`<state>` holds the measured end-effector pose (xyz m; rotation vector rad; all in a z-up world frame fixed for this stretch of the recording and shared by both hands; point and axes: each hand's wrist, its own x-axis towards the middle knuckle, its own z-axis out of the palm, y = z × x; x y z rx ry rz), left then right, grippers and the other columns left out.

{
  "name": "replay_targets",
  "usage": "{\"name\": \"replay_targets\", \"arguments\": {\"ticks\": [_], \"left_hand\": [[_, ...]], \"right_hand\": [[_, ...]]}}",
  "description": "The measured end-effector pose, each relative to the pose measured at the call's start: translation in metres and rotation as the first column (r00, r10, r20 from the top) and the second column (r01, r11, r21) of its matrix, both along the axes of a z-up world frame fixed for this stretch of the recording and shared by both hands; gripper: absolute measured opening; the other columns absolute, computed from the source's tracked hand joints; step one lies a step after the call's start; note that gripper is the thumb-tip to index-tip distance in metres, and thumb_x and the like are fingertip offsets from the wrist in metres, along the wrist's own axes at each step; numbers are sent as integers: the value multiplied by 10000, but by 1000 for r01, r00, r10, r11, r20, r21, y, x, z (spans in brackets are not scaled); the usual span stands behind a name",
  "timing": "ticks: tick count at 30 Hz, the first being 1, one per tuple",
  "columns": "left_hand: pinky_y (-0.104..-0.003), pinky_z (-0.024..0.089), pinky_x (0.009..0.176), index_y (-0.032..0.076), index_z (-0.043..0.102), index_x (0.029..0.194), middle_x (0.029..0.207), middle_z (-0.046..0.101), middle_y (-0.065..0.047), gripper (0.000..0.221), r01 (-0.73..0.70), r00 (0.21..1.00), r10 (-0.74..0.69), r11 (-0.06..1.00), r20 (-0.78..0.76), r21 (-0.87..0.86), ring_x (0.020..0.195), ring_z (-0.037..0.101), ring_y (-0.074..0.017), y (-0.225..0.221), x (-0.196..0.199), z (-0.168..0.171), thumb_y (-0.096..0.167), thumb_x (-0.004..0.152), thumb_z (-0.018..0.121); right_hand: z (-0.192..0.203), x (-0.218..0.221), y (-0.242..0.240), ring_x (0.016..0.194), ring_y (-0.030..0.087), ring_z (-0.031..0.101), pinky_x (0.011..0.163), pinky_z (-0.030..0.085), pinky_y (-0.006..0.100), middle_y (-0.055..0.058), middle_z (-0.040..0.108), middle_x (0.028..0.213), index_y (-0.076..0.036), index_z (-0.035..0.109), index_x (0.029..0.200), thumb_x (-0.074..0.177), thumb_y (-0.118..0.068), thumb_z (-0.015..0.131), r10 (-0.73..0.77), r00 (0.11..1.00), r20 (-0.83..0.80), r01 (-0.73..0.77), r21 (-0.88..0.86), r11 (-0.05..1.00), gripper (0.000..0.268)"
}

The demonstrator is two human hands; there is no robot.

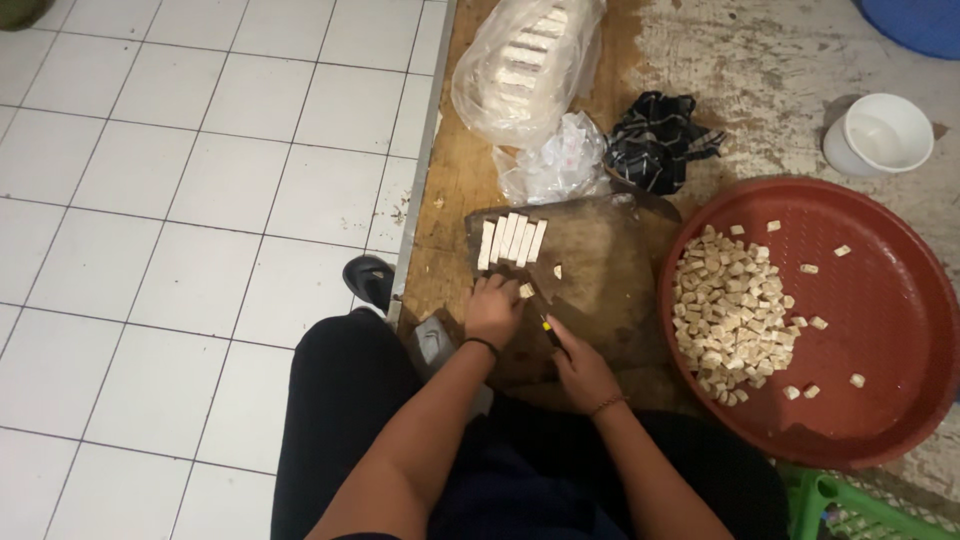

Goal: The person unwraps a block of white tofu and cuts it into small cubes using a knife on a wooden cutting board. The cut pieces are placed into a red tray.

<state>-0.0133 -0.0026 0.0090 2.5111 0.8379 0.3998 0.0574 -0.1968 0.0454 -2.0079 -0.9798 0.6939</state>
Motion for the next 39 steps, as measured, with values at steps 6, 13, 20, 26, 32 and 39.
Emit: {"name": "replay_targets", "arguments": {"ticks": [6,13,20,26,32,39], "left_hand": [[-506,445,872,172,713,939,1042,658,-54,165,-23,1000,23,1000,-2,-4,1059,589,-319,-2,2,3,254,800,748],[-507,438,834,169,698,878,994,641,-55,150,-39,999,39,999,-13,8,1021,593,-318,-2,6,2,259,771,753],[-503,427,831,177,703,859,965,634,-51,128,-62,998,61,998,33,12,990,592,-313,-4,6,3,244,759,742],[-496,427,819,176,705,858,956,632,-46,119,-69,997,69,998,22,9,985,596,-307,-4,7,4,244,765,736],[-497,434,823,180,721,889,958,637,-46,135,-71,996,70,997,50,24,986,598,-308,-4,6,2,248,774,733],[-505,440,838,189,733,933,988,640,-52,164,-81,996,81,996,36,22,990,597,-313,-6,5,6,257,784,735]], "right_hand": [[0,-3,2,1180,376,641,1003,494,412,240,665,1259,-213,493,1502,923,-118,556,-62,998,4,62,-68,996,591],[4,-6,5,1121,394,653,957,513,433,246,678,1195,-261,488,1507,928,-154,560,-78,997,17,79,-147,986,593],[11,-8,8,1061,394,659,926,515,445,241,679,1133,-280,461,1521,942,-153,535,-85,996,2,83,-236,968,597],[8,-9,10,1058,400,656,913,519,452,238,679,1139,-295,477,1505,942,-159,546,-105,994,22,107,-220,970,583],[-5,-5,13,1037,417,660,897,526,464,257,681,1110,-308,496,1499,952,-176,543,-115,993,22,117,-230,966,565],[-15,0,4,1044,428,654,899,518,475,267,677,1124,-316,461,1521,943,-180,531,-83,996,15,84,-290,953,598]]}}
